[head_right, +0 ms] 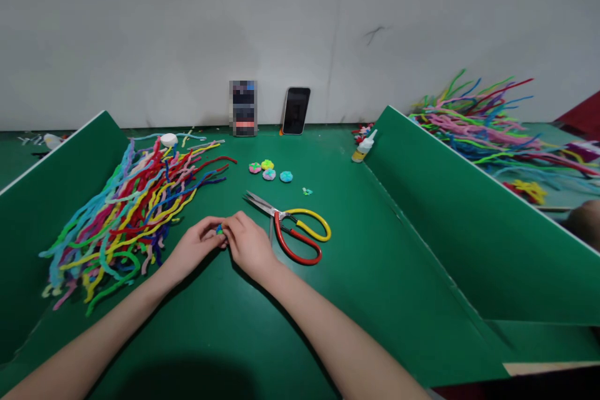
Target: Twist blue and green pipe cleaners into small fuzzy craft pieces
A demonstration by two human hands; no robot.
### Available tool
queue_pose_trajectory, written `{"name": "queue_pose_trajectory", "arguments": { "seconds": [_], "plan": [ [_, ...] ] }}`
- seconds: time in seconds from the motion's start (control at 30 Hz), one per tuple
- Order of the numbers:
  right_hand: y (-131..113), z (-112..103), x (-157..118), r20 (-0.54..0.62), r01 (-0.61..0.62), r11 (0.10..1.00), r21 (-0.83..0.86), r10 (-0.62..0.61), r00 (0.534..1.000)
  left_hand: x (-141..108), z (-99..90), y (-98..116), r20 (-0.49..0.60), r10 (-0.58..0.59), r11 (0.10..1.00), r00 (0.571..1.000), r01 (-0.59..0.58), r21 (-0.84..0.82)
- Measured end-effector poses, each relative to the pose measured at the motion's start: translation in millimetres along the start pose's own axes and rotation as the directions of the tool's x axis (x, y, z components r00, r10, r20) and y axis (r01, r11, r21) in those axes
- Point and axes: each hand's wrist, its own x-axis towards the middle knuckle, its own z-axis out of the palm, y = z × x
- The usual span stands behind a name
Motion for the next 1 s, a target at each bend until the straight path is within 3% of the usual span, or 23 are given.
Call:
{"name": "queue_pose_trajectory", "arguments": {
  "seconds": [0.37, 0.6, 0.8, 1.0],
  "plan": [
    [0.2, 2.2, 0.7, 0.006, -0.026, 1.0, 0.008, 0.026, 1.0, -1.3, 0.2, 5.4, 0.001, -0.001, 0.997, 1.0, 0.001, 0.075],
    [-0.1, -0.6, 2.2, 0.042, -0.079, 0.987, 0.138, 0.074, 0.996, -1.7, -1.3, 4.5, 0.006, 0.018, 0.994, 1.0, -0.019, 0.105],
    [-0.1, 1.2, 2.2, -0.013, -0.13, 0.956, 0.264, 0.138, 0.99, 0.4, -2.0, 2.4, 0.022, 0.011, 0.996, 1.0, -0.013, 0.09],
    [-1.4, 3.6, 1.1, 0.009, -0.132, 0.976, 0.173, 0.132, 0.991, -0.5, -1.7, 1.4, 0.011, 0.028, 0.995, 1.0, -0.029, 0.1]
  ]
}}
